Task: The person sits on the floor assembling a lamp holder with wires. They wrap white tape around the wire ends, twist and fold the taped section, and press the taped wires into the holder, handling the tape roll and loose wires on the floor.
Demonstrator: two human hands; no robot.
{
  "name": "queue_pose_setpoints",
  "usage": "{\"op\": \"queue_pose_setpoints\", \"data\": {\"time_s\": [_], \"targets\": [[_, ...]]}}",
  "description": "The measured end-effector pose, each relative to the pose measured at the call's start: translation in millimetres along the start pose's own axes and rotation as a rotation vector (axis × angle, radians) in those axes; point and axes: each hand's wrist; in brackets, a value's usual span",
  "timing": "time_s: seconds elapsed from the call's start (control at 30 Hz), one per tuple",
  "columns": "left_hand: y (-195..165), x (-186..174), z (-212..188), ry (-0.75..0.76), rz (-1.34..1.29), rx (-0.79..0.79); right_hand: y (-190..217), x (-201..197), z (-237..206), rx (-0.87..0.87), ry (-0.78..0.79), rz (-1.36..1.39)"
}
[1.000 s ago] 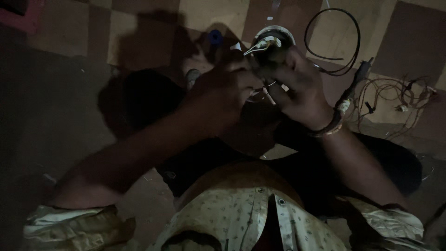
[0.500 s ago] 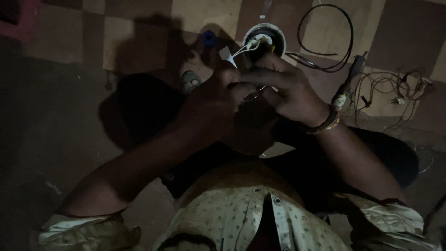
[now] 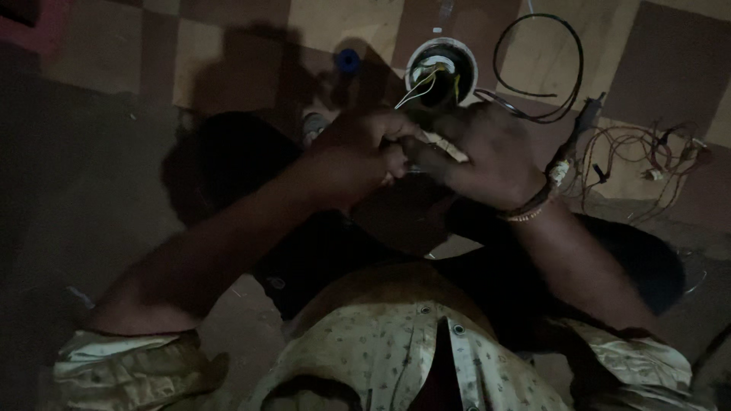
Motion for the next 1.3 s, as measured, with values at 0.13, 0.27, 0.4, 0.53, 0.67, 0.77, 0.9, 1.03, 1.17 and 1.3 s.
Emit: {"op": "queue_pose_setpoints", "data": {"time_s": [0.13,0.27,0.4,0.53,0.67,0.77,0.9,1.03,1.17,1.3], "targets": [[2,-1,3,0.026,-0.115,-0.029,3,-19,4,-0.494,-0.327,-0.223],[11,8,4,-0.032,-0.092,0.114,9,-32,4,-0.432,-0.297,-0.217],[19,19,3,-0.097,0.028,0.265,10,-26,10,-0.097,-0.281,0.173],[25,33,-5,-0.424,0.385,0.606,7,-12,19,0.242,-0.176,0.749],[30,44,-9,-0.559,0.501,0.757,3,-7,20,0.43,-0.091,0.851],[29,45,-8,-0.503,0.505,0.74,-2,-6,25,0.435,-0.008,0.94],[21,36,-10,-0.417,0.579,0.721,1,-8,30,0.43,0.08,0.856],[11,22,-20,-0.379,0.491,0.606,10,-20,25,0.455,0.074,0.903],[1,9,-22,-0.361,0.544,0.365,9,-28,16,0.03,0.036,0.851],[-9,-4,-21,-0.108,0.287,-0.027,8,-13,11,-0.137,-0.009,0.291]]}}
Point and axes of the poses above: each hand's wrist, its own z-axis towards the middle knuckle, its own x-axis out of the palm, y = z × x, and after that the axes turned 2 degrees about -x, right-handed
